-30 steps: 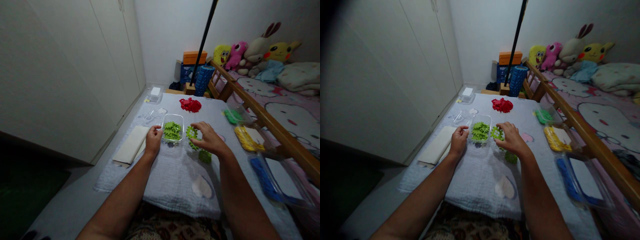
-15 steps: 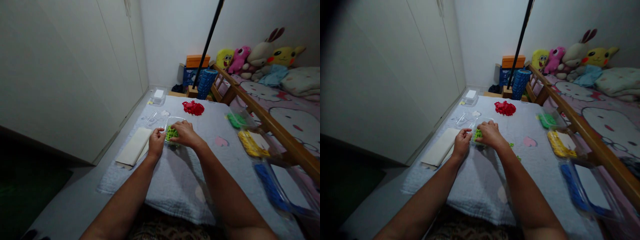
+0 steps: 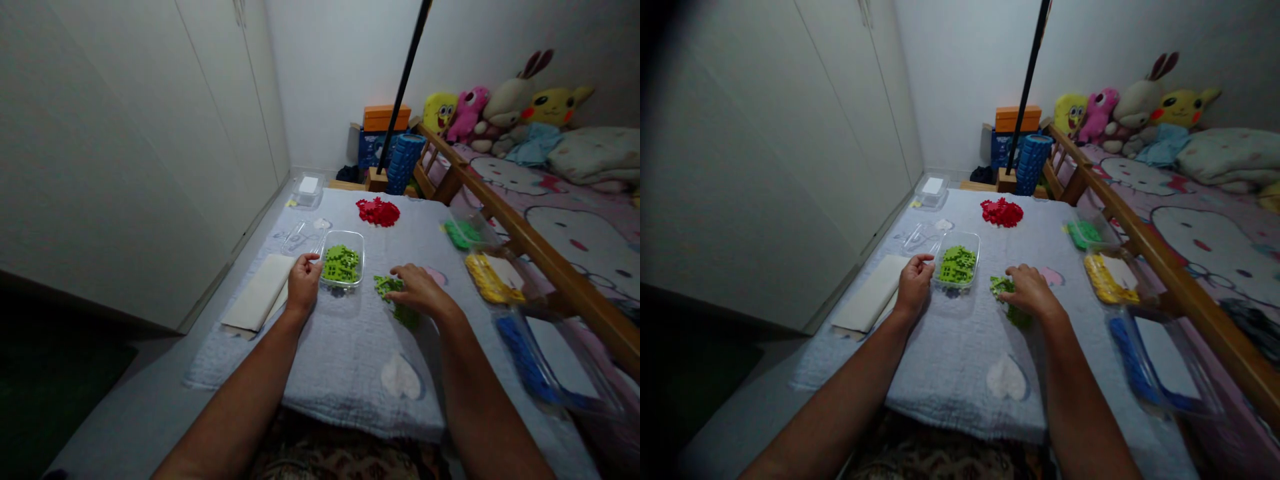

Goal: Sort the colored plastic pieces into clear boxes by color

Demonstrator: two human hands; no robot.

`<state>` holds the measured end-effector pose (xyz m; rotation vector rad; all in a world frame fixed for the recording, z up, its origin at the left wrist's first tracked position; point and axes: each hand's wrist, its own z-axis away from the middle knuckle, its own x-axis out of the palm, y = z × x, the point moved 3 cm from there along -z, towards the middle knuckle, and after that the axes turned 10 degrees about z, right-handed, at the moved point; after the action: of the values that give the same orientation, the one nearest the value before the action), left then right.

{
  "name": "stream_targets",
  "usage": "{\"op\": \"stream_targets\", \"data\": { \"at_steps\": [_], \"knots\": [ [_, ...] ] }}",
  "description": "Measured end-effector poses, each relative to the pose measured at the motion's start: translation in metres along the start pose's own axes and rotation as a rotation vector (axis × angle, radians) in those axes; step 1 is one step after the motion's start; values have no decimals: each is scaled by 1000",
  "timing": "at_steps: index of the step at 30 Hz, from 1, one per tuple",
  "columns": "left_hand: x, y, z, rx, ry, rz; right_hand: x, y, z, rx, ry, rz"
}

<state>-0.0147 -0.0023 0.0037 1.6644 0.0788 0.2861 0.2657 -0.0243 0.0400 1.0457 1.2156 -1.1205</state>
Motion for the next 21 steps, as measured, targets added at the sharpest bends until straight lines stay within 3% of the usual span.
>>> {"op": "stream_targets", "data": {
  "at_steps": [7, 14, 17, 21],
  "knots": [
    [-2, -4, -1, 5, 11, -10, 12, -19, 2, -13, 5, -42],
    [-1, -2, 0, 8, 5, -3, 13, -11, 2, -80, 81, -179],
    [0, 0, 1, 1, 3, 0, 0, -7, 2, -128, 135, -322],
    [0, 0, 1, -13, 0, 13, -33, -20, -6, -199, 258, -431]
  ]
}}
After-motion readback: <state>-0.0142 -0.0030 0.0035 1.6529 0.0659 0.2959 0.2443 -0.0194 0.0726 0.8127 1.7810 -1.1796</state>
